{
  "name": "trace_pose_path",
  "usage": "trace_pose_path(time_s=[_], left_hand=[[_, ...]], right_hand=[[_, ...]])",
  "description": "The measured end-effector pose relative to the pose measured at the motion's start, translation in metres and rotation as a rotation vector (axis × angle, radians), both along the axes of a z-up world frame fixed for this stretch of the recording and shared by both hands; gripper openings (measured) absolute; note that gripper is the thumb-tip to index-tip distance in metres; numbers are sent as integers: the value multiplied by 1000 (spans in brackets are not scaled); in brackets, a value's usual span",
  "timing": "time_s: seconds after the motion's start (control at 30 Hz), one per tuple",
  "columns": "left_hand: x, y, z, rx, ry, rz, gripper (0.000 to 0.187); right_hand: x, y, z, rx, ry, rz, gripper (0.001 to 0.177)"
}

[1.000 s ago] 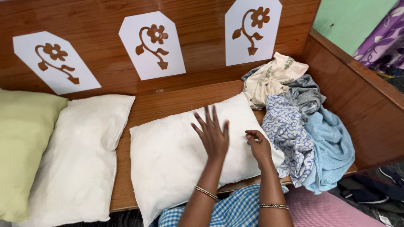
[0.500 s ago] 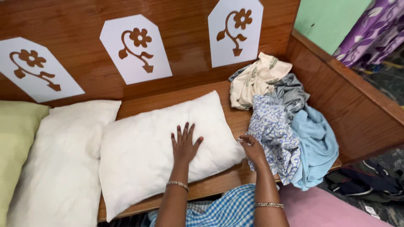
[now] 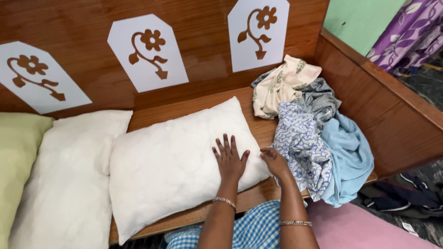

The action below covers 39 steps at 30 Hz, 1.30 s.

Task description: The person inserts a white pillow into a patterned pillowcase on a wooden bench. They align the pillow, tuck the corners into the case, and smooth the fabric to fit the pillow inside.

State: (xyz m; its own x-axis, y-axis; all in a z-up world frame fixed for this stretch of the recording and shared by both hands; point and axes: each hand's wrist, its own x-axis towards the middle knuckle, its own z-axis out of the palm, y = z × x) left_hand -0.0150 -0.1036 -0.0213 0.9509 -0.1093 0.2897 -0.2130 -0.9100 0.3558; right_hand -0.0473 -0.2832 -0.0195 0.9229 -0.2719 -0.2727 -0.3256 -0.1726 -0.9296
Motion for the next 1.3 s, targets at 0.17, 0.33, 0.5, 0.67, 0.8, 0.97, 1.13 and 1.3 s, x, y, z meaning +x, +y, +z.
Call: trace_pose_path(time_s=[0.17, 0.33, 0.5, 0.67, 0.8, 0.97, 1.13, 1.3], left_hand=[[-13, 12, 4, 82, 271, -96, 98], [-71, 39, 9, 57, 371, -290, 106], [-107, 47, 12, -147, 91, -220, 79], [-105, 39, 19, -250, -79, -172, 79], [-98, 43, 19, -261, -89, -124, 75], [-84, 45, 10, -201, -58, -55, 60], [-77, 50, -9, -300, -73, -30, 52], [-53, 66, -26, -791, 47, 136, 48]], right_hand=[[-1, -5, 1, 4, 41, 2, 38], [-1, -7, -16, 40, 45, 42, 39], [-7, 2, -7, -112, 301, 37, 58], [-9, 8, 0, 13, 267, 67, 57], [-6, 4, -3, 133, 275, 75, 48], [13, -1, -18, 223, -109, -218, 30], [11, -3, -26, 100, 40, -146, 28], [-1, 32, 16, 77, 253, 208, 43]])
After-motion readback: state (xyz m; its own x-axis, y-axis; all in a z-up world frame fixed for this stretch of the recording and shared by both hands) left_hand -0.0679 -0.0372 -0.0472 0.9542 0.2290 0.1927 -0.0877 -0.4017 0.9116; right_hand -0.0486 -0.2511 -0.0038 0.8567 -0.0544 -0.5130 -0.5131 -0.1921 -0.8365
